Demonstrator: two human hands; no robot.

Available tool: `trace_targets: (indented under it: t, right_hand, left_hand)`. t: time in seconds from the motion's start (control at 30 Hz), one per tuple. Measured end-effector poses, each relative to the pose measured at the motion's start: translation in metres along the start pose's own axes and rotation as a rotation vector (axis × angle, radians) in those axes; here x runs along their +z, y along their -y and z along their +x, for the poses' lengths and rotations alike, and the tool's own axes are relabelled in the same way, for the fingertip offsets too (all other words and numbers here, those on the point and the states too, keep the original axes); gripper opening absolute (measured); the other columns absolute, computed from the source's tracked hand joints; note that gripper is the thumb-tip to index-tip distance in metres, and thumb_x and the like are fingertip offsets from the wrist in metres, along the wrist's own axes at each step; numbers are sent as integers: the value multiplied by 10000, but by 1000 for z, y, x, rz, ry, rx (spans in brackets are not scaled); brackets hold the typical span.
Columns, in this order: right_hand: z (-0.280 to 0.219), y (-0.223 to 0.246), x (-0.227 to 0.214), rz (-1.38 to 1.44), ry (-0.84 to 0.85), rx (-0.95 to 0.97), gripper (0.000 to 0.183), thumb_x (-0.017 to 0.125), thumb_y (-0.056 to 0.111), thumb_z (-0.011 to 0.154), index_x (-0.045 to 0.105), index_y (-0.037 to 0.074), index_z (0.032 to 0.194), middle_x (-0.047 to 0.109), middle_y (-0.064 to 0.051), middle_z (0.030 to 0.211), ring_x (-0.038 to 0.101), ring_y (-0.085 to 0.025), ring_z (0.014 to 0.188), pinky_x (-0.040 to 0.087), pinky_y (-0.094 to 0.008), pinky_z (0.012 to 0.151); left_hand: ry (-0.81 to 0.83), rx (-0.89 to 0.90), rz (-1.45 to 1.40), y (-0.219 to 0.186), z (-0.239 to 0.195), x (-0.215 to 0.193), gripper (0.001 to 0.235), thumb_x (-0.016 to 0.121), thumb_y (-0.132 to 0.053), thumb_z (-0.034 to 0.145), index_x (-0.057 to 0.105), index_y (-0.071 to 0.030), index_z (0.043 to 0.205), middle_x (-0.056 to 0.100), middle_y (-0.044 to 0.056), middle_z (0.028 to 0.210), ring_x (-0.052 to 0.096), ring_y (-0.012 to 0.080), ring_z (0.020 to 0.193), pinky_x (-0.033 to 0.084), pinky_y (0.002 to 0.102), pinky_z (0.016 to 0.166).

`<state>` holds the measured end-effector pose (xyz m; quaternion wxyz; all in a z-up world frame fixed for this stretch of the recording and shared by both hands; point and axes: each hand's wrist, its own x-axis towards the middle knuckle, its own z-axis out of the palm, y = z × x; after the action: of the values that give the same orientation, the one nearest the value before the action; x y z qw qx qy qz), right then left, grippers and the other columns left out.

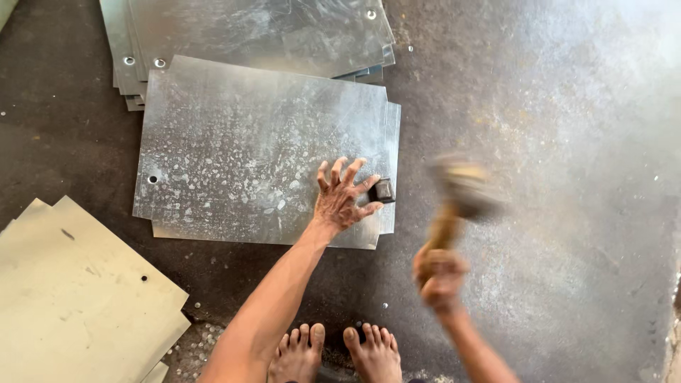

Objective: The person uses a hammer and a small metal block to flatten or straighten various metal sheets by hand on the floor, handling the sheets one at a time and moving them from one stack to another.

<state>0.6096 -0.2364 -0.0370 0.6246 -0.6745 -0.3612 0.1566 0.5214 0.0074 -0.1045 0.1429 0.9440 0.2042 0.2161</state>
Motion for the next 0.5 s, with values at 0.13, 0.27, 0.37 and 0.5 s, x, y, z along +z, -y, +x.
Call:
trace_targets:
  t: [0.13, 0.27, 0.37, 0.5]
  right_hand:
    - [-85, -7, 0, -356, -2, 984, 423, 512, 485, 987, 574, 103, 818, 566, -59, 715, 523, -203, 576, 414, -363, 479]
    - [-187, -20, 42, -1113, 448, 117, 263, 522, 380, 952, 568, 195, 1133, 622, -104, 1112, 568, -328, 983, 432, -506, 791]
    - [-232, -54, 60, -1234, 691, 44, 370, 515, 306, 930, 561, 248, 1292, 644, -127, 1328, 587, -396, 1183, 442, -576, 958]
    - [-253, -78, 70, -1211, 761, 137, 351, 508, 276, 939, 553, 261, 1287, 631, -136, 1352, 581, -388, 1195, 430, -587, 996]
  left_hand:
    - [-80, 48, 89, 20, -14, -27, 607, 676, -757, 771, 722, -335, 1206, 384, 29, 1446, 232, 293, 1376, 127, 638, 1132]
    - [-97, 115, 226, 91, -51, -83, 562, 568, -787, 927, 700, -332, 1228, 427, 45, 1377, 309, 283, 1352, 237, 578, 1131]
    - [-71, 43, 254, 163, -74, -114, 551, 501, -777, 918, 674, -325, 1184, 492, 56, 1308, 428, 266, 1247, 287, 554, 1067]
    - [-95, -283, 346, 191, -87, -108, 608, 467, -687, 1032, 613, -244, 1420, 458, 134, 1491, 382, 321, 1430, 247, 600, 1180]
